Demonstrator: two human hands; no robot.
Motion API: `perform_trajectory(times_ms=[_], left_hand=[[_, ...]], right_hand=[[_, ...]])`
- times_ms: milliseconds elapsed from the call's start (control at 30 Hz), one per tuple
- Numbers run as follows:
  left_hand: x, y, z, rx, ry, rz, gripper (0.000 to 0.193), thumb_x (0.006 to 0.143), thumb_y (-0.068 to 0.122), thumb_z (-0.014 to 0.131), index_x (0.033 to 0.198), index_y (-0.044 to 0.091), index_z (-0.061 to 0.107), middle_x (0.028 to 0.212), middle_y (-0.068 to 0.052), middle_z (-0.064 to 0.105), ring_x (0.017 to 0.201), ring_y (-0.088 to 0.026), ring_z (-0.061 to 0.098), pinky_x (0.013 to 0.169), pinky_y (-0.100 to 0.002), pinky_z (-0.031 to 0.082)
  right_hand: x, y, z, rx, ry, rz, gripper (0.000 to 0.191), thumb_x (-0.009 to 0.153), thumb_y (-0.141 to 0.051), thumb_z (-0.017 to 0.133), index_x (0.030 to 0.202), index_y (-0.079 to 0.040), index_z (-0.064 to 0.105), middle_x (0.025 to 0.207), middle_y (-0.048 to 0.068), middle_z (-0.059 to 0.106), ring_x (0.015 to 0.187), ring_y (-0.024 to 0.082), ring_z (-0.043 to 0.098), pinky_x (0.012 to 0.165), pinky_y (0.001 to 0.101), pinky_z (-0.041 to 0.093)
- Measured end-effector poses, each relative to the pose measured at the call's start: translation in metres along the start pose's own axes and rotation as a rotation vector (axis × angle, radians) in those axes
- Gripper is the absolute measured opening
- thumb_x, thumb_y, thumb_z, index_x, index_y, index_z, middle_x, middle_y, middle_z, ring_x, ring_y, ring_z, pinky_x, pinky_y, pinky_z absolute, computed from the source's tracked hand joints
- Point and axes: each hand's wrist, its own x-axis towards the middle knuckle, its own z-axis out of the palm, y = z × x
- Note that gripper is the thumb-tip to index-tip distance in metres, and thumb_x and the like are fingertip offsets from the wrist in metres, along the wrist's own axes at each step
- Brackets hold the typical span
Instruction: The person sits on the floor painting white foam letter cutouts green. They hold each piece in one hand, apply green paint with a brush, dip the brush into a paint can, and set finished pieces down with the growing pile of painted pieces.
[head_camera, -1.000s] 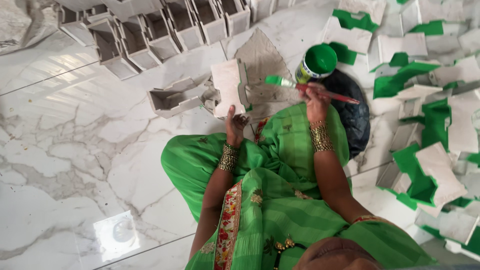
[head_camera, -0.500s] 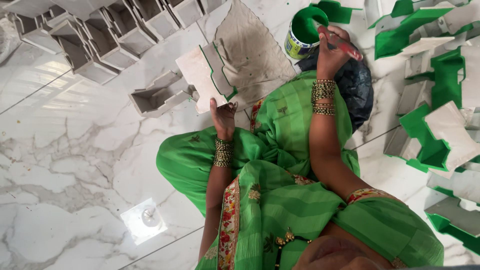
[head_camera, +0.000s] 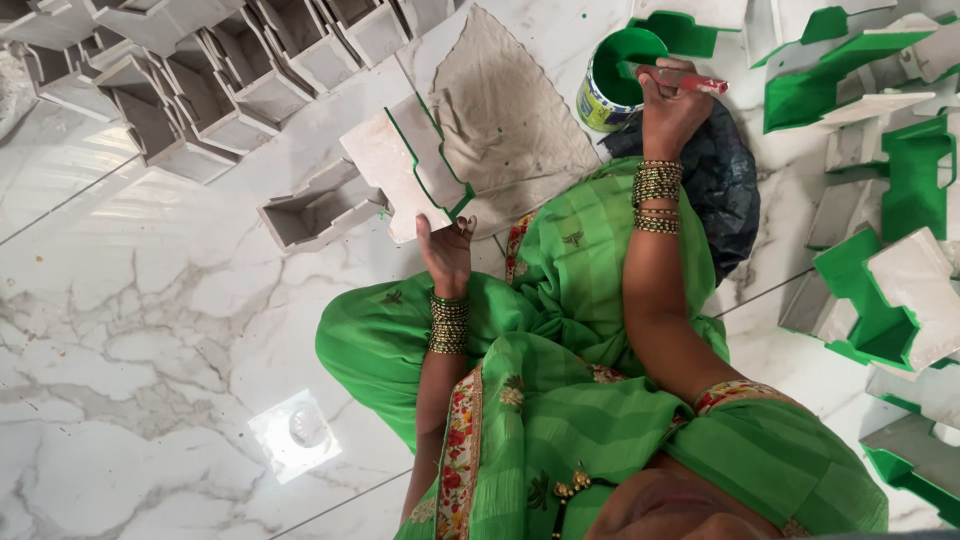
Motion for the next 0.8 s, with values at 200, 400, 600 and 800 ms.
perform_trajectory(times_ms=[200,400,600,800], left_hand=[[-0.005,0.001,-0.015,0.001,-0.019,0.009,0.054,0.103,0.052,0.059,0.137,0.011,0.053,0.115,-0.004,0.066,0.089,-0.021,0.061,0.097,-0.047,0.054],[-0.03,0.001,-0.023,-0.007,-0.034,0.024,0.052,0.102,0.051,0.06,0.134,0.011,0.054,0.112,-0.004,0.066,0.089,-0.02,0.062,0.096,-0.047,0.054],[-0.073,0.01,-0.03,0.004,-0.053,0.027,0.049,0.102,0.05,0.061,0.131,0.012,0.056,0.108,-0.004,0.068,0.086,-0.02,0.063,0.095,-0.047,0.054],[-0.126,0.027,-0.034,-0.035,-0.058,0.023,0.053,0.101,0.053,0.062,0.13,0.009,0.057,0.103,-0.005,0.068,0.085,-0.021,0.064,0.095,-0.048,0.055]], right_hand=[[-0.012,0.009,0.001,-0.035,-0.031,0.007,0.023,0.084,0.013,0.084,0.102,0.007,0.071,0.094,0.012,0.079,0.087,0.019,0.082,0.077,0.0283,0.068],[-0.037,-0.005,-0.028,0.12,0.084,-0.007,0.028,0.082,0.013,0.086,0.105,0.007,0.071,0.101,0.013,0.076,0.09,0.017,0.076,0.079,0.027,0.065],[-0.083,-0.038,-0.066,0.022,0.118,-0.092,0.031,0.085,0.012,0.09,0.11,0.005,0.072,0.109,0.012,0.076,0.1,0.02,0.073,0.09,0.0323,0.061],[-0.139,-0.083,-0.106,-0.073,0.173,-0.317,0.037,0.079,0.011,0.093,0.108,0.003,0.071,0.109,0.013,0.076,0.101,0.023,0.075,0.09,0.0334,0.062]])
